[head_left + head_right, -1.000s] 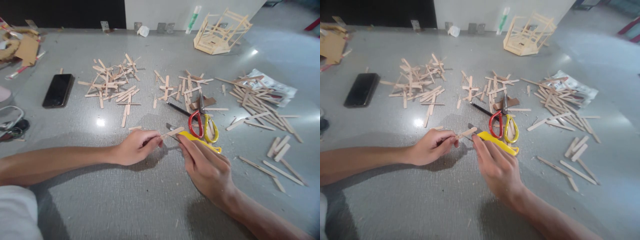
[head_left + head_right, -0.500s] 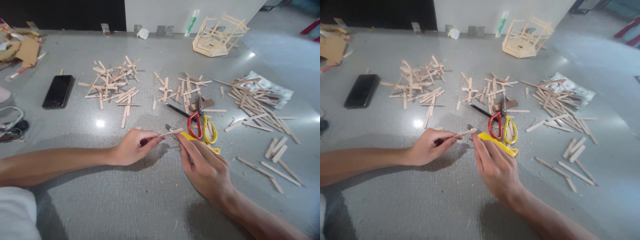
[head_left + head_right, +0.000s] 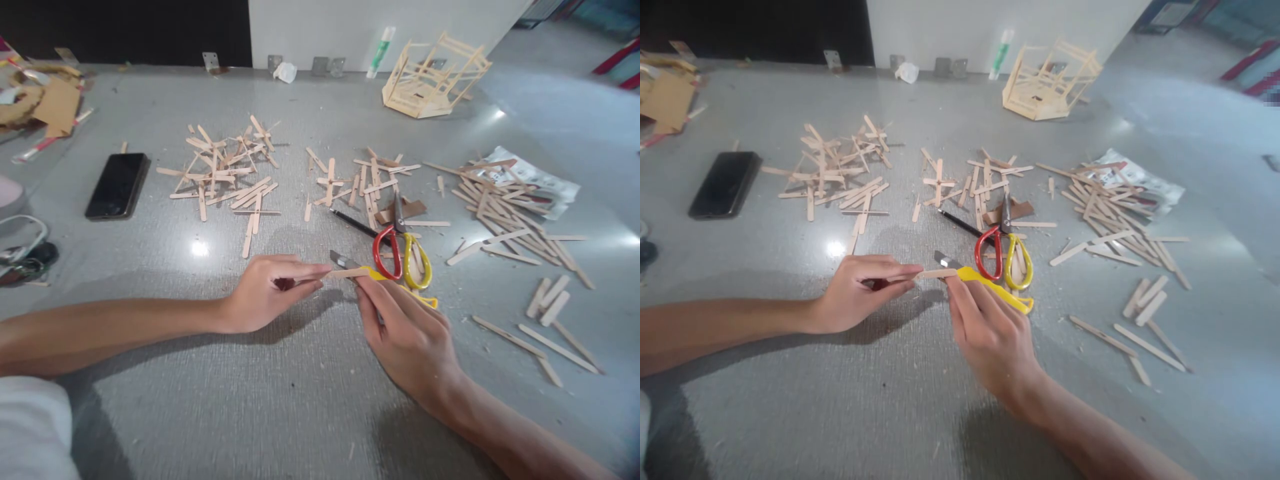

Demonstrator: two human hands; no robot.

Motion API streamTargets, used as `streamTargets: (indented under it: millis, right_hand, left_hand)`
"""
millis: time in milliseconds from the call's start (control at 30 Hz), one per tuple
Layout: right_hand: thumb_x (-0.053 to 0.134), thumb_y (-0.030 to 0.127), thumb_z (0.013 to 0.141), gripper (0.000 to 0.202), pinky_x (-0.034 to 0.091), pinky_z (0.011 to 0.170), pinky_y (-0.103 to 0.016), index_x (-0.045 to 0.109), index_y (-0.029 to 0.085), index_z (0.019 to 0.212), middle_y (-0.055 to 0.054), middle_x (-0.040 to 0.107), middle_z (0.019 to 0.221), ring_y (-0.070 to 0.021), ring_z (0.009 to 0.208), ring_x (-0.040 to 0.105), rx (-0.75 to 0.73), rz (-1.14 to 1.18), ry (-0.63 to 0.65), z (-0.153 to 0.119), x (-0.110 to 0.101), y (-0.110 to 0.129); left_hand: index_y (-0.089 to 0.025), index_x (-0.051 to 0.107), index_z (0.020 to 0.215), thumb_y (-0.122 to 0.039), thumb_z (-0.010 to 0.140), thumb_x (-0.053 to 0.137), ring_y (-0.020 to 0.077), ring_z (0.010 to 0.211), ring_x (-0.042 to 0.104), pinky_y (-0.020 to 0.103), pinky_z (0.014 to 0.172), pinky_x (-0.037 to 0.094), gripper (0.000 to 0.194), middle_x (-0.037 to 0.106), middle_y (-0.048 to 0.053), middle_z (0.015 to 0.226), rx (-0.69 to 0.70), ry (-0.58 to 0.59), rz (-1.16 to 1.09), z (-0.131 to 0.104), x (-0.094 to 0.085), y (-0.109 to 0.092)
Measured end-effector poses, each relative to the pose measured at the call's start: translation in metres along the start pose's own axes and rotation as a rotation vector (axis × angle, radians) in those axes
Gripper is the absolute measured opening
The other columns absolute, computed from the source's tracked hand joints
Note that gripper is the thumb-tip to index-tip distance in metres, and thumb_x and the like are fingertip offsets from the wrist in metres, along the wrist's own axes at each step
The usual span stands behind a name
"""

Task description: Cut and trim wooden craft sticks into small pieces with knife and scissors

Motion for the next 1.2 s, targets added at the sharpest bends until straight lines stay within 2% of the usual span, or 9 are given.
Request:
streamTargets:
  millis: [267, 333, 400, 500, 633, 967, 1200]
  right_hand:
    - [0.058, 0.008, 0.094, 0.014, 0.051, 0.063, -0.025, 0.068, 0.008, 0.104, -0.003, 0.072, 0.076, -0.0137, 0.066, 0.067, 0.012, 0.032, 0.005, 0.0, 0.001, -0.002]
    - [0.057, 0.007, 0.095, 0.018, 0.053, 0.067, -0.025, 0.066, 0.008, 0.11, -0.005, 0.075, 0.084, -0.0147, 0.072, 0.07, 0.014, 0.059, 0.01, -0.002, 0.002, -0.002]
    - [0.057, 0.008, 0.095, 0.021, 0.055, 0.071, -0.026, 0.065, 0.008, 0.114, -0.007, 0.077, 0.091, -0.0158, 0.077, 0.072, 0.011, 0.087, 0.009, -0.003, 0.002, -0.002]
    - [0.056, 0.011, 0.097, 0.018, 0.056, 0.067, -0.027, 0.066, 0.01, 0.111, -0.007, 0.078, 0.091, -0.0157, 0.076, 0.073, 0.002, 0.108, 0.005, -0.004, 0.001, -0.001]
    - [0.057, 0.011, 0.096, 0.012, 0.054, 0.061, -0.024, 0.067, 0.011, 0.104, -0.005, 0.078, 0.086, -0.0137, 0.069, 0.072, -0.022, 0.062, -0.04, -0.002, -0.005, 0.0]
    - [0.065, 0.001, 0.088, 0.031, 0.056, 0.077, -0.028, 0.065, 0.007, 0.118, -0.007, 0.078, 0.096, -0.0173, 0.082, 0.073, -0.11, 0.011, -0.019, -0.007, -0.002, 0.005]
    - [0.061, 0.002, 0.089, 0.032, 0.057, 0.075, -0.027, 0.066, 0.008, 0.12, -0.008, 0.077, 0.097, -0.017, 0.083, 0.072, -0.11, -0.007, 0.018, -0.01, 0.0, 0.004]
  left_hand:
    - [-0.016, 0.076, 0.111, -0.026, 0.093, 0.064, 0.0074, 0.052, 0.048, 0.019, 0.047, 0.038, 0.024, 0.072, 0.002, 0.073, -0.06, 0.011, -0.004, 0.001, 0.0, 0.002]
    - [-0.014, 0.077, 0.102, -0.029, 0.097, 0.058, 0.0062, 0.047, 0.044, 0.018, 0.044, 0.034, 0.025, 0.07, 0.002, 0.068, -0.086, 0.045, 0.0, 0.001, 0.001, 0.002]
    - [-0.012, 0.076, 0.087, -0.031, 0.1, 0.052, 0.0051, 0.044, 0.039, 0.018, 0.042, 0.03, 0.034, 0.065, 0.001, 0.062, -0.103, 0.078, 0.018, 0.001, 0.003, 0.002]
    - [-0.011, 0.071, 0.076, -0.034, 0.102, 0.047, 0.005, 0.044, 0.038, 0.017, 0.042, 0.029, 0.042, 0.062, 0.001, 0.059, -0.127, 0.091, 0.04, 0.0, 0.003, 0.003]
    - [-0.012, 0.067, 0.075, -0.035, 0.103, 0.044, 0.0051, 0.043, 0.039, 0.017, 0.042, 0.029, 0.043, 0.06, 0.0, 0.058, -0.109, 0.104, 0.043, 0.001, 0.004, 0.002]
    - [-0.013, 0.064, 0.072, -0.032, 0.102, 0.046, 0.0045, 0.042, 0.037, 0.017, 0.042, 0.026, 0.04, 0.059, -0.001, 0.057, -0.093, 0.111, 0.093, 0.001, 0.005, 0.002]
    - [-0.014, 0.064, 0.076, -0.028, 0.102, 0.041, 0.0052, 0.041, 0.041, 0.017, 0.044, 0.03, 0.037, 0.061, -0.002, 0.056, -0.137, 0.17, 0.099, 0.0, 0.008, 0.004]
Point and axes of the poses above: each hand's wrist, its own z-axis towards the middle knuckle, its own x-axis out of the palm, y = z × x, the point moved 7 cm from there along z, towards the middle knuckle
